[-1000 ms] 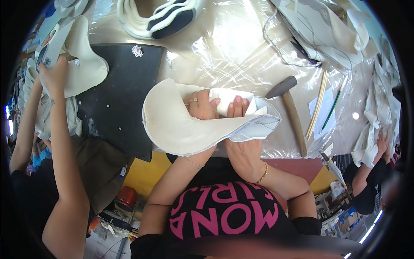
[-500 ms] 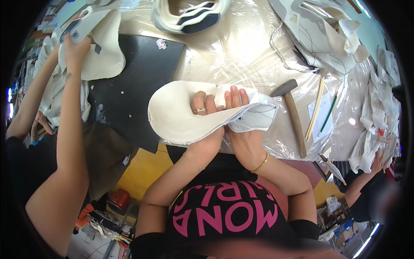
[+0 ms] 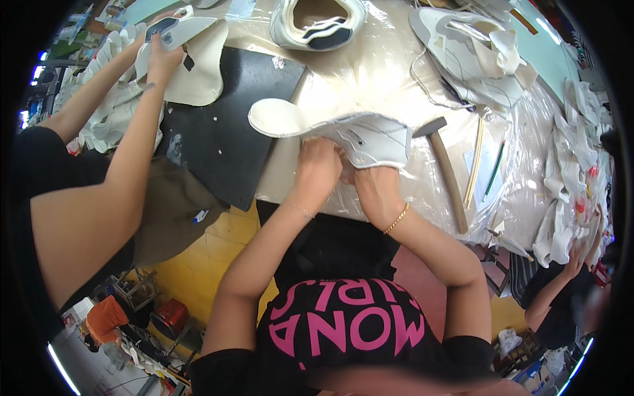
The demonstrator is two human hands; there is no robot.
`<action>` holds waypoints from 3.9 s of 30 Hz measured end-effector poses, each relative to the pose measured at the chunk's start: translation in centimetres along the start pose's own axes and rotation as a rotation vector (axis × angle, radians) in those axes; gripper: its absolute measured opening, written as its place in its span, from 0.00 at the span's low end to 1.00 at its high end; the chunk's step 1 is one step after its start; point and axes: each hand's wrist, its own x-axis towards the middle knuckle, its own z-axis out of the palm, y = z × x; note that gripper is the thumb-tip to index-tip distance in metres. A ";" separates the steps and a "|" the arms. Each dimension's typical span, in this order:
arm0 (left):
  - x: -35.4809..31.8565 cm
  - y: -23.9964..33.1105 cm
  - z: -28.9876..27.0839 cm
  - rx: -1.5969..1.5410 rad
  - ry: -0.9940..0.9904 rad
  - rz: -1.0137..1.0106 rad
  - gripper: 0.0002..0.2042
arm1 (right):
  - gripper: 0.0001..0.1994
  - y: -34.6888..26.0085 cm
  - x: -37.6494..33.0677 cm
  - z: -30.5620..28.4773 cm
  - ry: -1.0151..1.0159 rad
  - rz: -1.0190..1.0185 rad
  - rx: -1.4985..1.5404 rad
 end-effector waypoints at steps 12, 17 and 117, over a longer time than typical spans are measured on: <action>-0.2 -0.2 0.6 0.047 -0.076 -0.189 0.10 | 0.19 -0.5 -0.4 -1.6 -0.188 -0.083 -0.082; -0.4 -0.1 0.8 0.011 0.124 -0.120 0.15 | 0.24 -1.6 -0.6 -0.5 0.112 -0.117 -0.115; -4.2 6.3 -8.0 -0.698 -0.700 -0.082 0.10 | 0.12 4.9 -6.9 -12.6 -0.416 -0.204 0.880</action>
